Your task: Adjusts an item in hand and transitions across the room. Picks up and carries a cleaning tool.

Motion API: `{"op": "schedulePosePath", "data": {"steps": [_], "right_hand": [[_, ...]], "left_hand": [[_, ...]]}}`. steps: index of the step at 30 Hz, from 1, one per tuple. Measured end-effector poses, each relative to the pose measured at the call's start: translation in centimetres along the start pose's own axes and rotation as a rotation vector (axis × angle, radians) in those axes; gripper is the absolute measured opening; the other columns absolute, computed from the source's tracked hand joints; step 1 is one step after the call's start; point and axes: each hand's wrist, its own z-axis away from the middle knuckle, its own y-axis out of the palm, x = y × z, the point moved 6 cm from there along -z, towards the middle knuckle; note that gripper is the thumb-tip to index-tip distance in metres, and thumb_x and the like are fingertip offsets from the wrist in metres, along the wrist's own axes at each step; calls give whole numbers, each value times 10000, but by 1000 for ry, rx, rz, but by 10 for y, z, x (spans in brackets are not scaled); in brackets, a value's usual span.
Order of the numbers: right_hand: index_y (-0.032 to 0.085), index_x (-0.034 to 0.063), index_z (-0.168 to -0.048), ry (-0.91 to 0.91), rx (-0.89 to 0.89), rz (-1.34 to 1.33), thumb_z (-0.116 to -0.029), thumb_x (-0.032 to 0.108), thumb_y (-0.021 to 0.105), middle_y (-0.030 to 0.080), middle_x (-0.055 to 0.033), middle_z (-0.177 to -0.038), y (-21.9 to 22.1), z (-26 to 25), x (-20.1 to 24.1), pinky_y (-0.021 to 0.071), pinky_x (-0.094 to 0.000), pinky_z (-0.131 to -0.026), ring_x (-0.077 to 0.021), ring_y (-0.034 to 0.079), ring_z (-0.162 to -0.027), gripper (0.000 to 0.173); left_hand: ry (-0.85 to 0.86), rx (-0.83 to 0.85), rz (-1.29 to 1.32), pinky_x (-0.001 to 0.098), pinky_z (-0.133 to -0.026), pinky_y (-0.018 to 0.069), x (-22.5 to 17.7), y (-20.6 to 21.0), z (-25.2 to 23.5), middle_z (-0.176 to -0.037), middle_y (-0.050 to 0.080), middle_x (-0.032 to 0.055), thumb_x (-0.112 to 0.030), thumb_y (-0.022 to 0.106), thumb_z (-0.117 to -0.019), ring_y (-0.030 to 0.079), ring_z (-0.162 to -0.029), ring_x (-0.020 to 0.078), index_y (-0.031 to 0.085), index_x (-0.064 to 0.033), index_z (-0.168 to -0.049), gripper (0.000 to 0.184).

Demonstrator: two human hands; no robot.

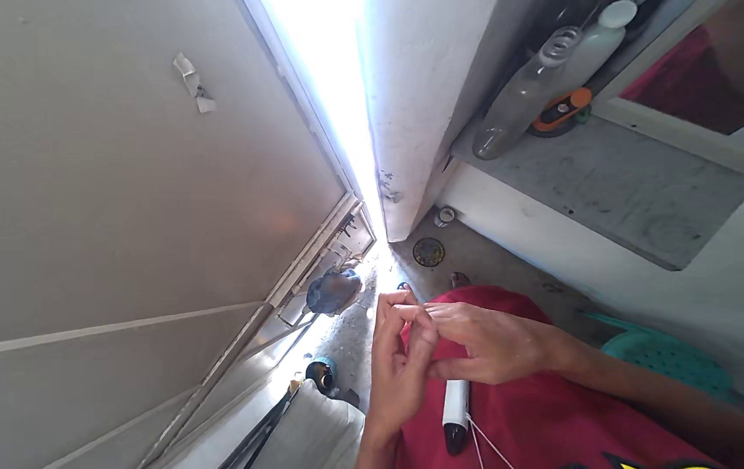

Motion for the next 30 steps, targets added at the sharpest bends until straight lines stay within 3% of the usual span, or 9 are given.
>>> {"op": "schedulePosePath", "data": {"steps": [3, 7, 17, 19, 21, 24, 26, 30], "right_hand": [[681, 4, -1037, -7, -9, 33, -1007, 334, 657, 705, -110, -1012, 0, -1, 0, 531, -309, -973, -162, 671, -1026, 332], [646, 8, -1004, -17, -15, 29, -1019, 351, 640, 660, -98, -909, 0, -2, 1, 530, -298, -862, -160, 647, -908, 343], [654, 14, -1042, 4, 12, 18, -1024, 350, 633, 678, -82, -946, 5, -3, -2, 531, -289, -877, -139, 652, -932, 338], [659, 32, -1061, 1, 30, 7, -1023, 332, 638, 690, -55, -964, 7, -5, -4, 538, -295, -915, -123, 660, -949, 302], [668, 63, -1080, 2, 53, 3, -1028, 332, 632, 704, -31, -970, 10, -5, -7, 532, -301, -901, -113, 661, -939, 276], [682, 90, -1088, 46, 107, 41, -1045, 345, 600, 707, -16, -957, 13, -5, -18, 547, -311, -880, -111, 666, -915, 271], [686, 90, -1094, 123, 149, 102, -1051, 354, 582, 702, -31, -959, 13, -3, -30, 554, -328, -877, -128, 668, -908, 287], [675, 109, -1124, 264, 297, 262, -1060, 396, 535, 705, -44, -995, 15, 7, -59, 551, -438, -909, -184, 680, -944, 325]], "left_hand": [[-28, -10, 48, 225, -727, 528, 2, -2, 1, -1139, 522, 59, -240, 547, -1046, 569, -954, 103, 616, -77, -1023, 178], [-32, -46, 120, 215, -611, 539, 3, -7, 2, -1134, 530, 70, -224, 562, -1048, 589, -819, 85, 596, -62, -1049, 166], [-4, -98, 61, 234, -591, 569, 1, -16, 5, -1113, 544, 101, -199, 567, -1051, 609, -770, 104, 613, -25, -1048, 180], [25, -135, 0, 214, -696, 553, 0, -19, 7, -1099, 555, 72, -188, 544, -1057, 599, -869, 87, 614, -39, -1032, 166], [66, -181, -60, 247, -901, 500, -1, -25, 10, -1096, 579, 33, -186, 507, -1067, 569, -1053, 95, 611, -67, -1027, 163], [125, -319, -73, 275, -936, 498, 1, -37, 23, -1058, 585, -1, -225, 439, -1095, 574, -1061, 93, 587, -106, -1029, 201], [173, -485, -49, 278, -883, 513, 6, -45, 40, -1004, 587, -23, -264, 380, -1105, 591, -985, 96, 561, -152, -1021, 229], [372, -907, -210, 223, -756, 510, -5, -47, 89, -890, 562, -50, -187, 332, -1079, 586, -851, 65, 529, -169, -924, 251]]}}
